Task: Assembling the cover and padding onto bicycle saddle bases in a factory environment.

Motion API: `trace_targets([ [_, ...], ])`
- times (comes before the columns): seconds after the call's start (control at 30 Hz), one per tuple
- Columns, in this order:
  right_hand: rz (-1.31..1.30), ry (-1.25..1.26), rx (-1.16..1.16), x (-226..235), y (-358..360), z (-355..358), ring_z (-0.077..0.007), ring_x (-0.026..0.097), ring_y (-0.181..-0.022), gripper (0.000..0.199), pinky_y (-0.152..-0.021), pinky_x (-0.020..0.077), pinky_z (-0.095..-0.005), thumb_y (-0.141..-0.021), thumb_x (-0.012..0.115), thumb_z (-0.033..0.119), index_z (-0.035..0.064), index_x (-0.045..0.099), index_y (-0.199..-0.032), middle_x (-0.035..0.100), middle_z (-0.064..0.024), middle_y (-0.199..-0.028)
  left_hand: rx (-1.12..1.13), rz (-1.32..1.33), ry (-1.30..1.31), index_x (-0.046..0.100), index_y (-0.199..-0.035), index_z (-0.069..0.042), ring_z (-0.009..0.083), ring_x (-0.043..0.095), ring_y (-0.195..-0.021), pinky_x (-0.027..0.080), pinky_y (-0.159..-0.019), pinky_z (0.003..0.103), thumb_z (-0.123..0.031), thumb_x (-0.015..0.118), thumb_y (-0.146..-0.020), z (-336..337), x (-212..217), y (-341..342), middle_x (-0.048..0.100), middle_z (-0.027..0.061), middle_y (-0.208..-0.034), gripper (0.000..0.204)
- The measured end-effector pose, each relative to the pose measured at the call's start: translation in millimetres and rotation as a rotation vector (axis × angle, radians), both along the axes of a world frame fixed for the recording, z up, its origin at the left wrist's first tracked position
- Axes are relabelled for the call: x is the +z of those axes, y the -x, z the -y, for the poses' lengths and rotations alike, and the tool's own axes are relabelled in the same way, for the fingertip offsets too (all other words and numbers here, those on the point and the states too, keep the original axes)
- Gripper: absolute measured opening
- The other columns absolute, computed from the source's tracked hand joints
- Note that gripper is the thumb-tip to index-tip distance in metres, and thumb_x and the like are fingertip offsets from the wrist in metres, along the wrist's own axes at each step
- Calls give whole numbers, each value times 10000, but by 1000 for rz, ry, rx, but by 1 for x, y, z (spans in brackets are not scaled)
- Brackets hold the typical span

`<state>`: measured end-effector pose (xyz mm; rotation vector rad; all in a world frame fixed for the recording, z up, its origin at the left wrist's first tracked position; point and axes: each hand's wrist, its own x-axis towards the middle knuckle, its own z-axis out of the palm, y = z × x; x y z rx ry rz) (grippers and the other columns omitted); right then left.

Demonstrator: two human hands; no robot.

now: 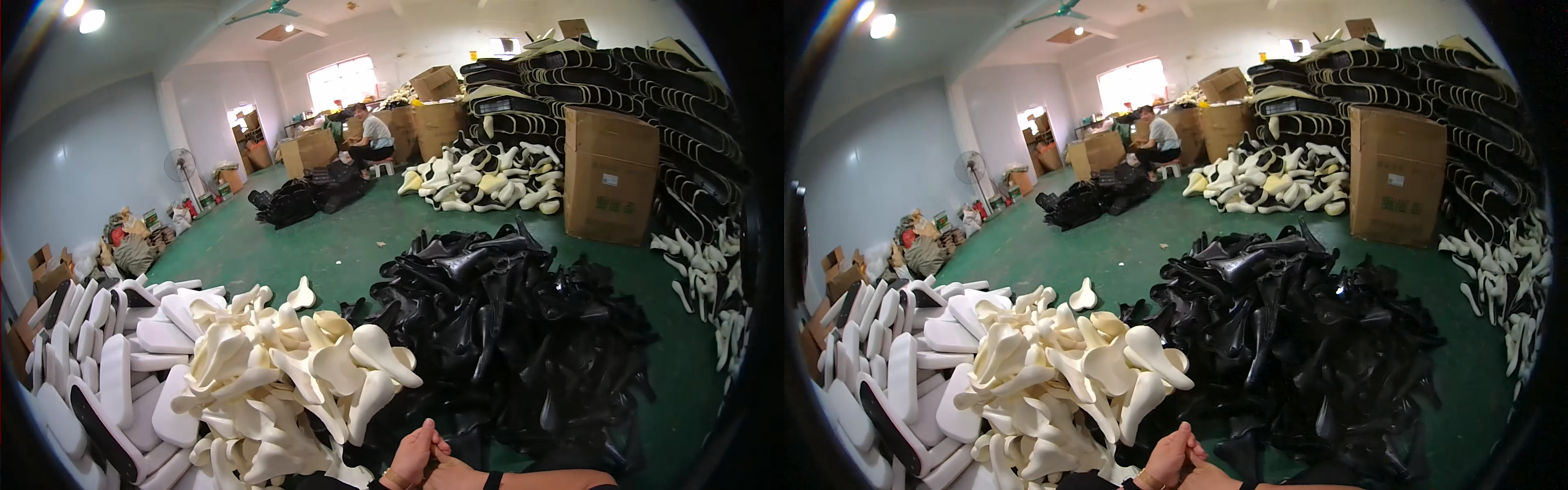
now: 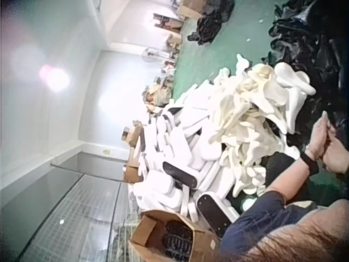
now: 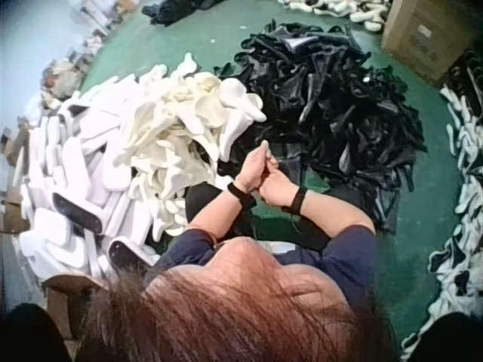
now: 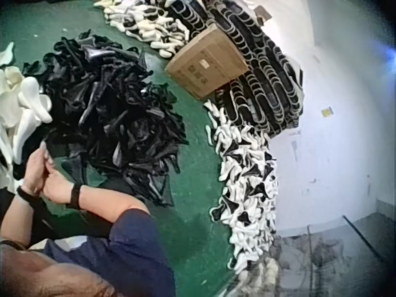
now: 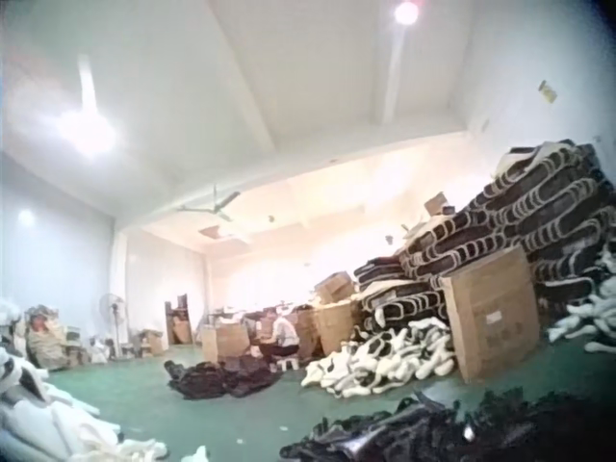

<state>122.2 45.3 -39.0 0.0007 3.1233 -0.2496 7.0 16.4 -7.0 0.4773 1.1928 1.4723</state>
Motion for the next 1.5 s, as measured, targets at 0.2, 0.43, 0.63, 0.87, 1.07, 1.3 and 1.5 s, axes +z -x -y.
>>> trace_targets([
  [0.2, -72, 127, 40, 48, -4, -4, -285, 636, -663, 188, -1017, 348, -462, -682, 618, 261, 81, 673, -692, 625, -114, -605, 26, 264, -167, 552, -843, -74, 132, 522, -659, 463, -656, 292, -324, 491, -998, -4, -18, 41, 545, 29, -725, 300],
  [0.43, -224, 178, 81, 45, -7, -9, -300, 625, -718, 160, -922, 431, -451, -693, 622, 242, 85, 656, -696, 630, -110, -653, 47, 126, -66, 532, -942, -58, 133, 518, -713, 471, -708, 295, -220, 533, -982, -5, -2, 30, 536, 31, -792, 166],
  [0.63, -388, 272, -46, 33, -6, -17, -292, 622, -706, 122, -734, 494, -416, -705, 653, 222, 113, 678, -754, 643, -94, -711, -223, -249, -39, 519, -1238, -44, 81, 541, -830, 480, -765, 223, -118, 549, -965, -3, 4, 10, 583, 36, -925, 285],
  [0.87, -436, 274, -9, 31, -8, -16, -283, 621, -703, 118, -716, 492, -410, -717, 660, 223, 112, 681, -755, 642, -94, -712, -243, -365, -180, 630, -1077, -27, 66, 522, -758, 453, -684, 215, -179, 528, -976, -1, -6, 11, 606, -5, -836, 210],
  [1.07, -455, 274, -2, 29, -9, -16, -282, 614, -732, 122, -790, 465, -436, -717, 664, 231, 111, 678, -730, 632, -91, -685, -170, -373, -187, 609, -1042, -25, 57, 498, -731, 438, -653, 212, -188, 510, -984, 0, -19, 9, 585, -8, -816, 200],
  [1.3, -422, 264, -3, 28, -8, -18, -281, 607, -722, 129, -861, 430, -464, -716, 666, 244, 115, 677, -711, 627, -90, -670, -263, -335, -50, 528, -1232, -43, 76, 518, -774, 461, -735, 205, -118, 428, -1003, -4, -27, 15, 564, 24, -881, 261],
  [1.5, -443, 261, 6, 31, -6, -18, -278, 610, -729, 122, -865, 429, -461, -712, 668, 237, 116, 680, -716, 630, -89, -675, -229, -386, 0, 543, -1209, -27, 74, 536, -794, 467, -730, 209, -123, 480, -990, -4, -12, 16, 601, 38, -922, 247],
])
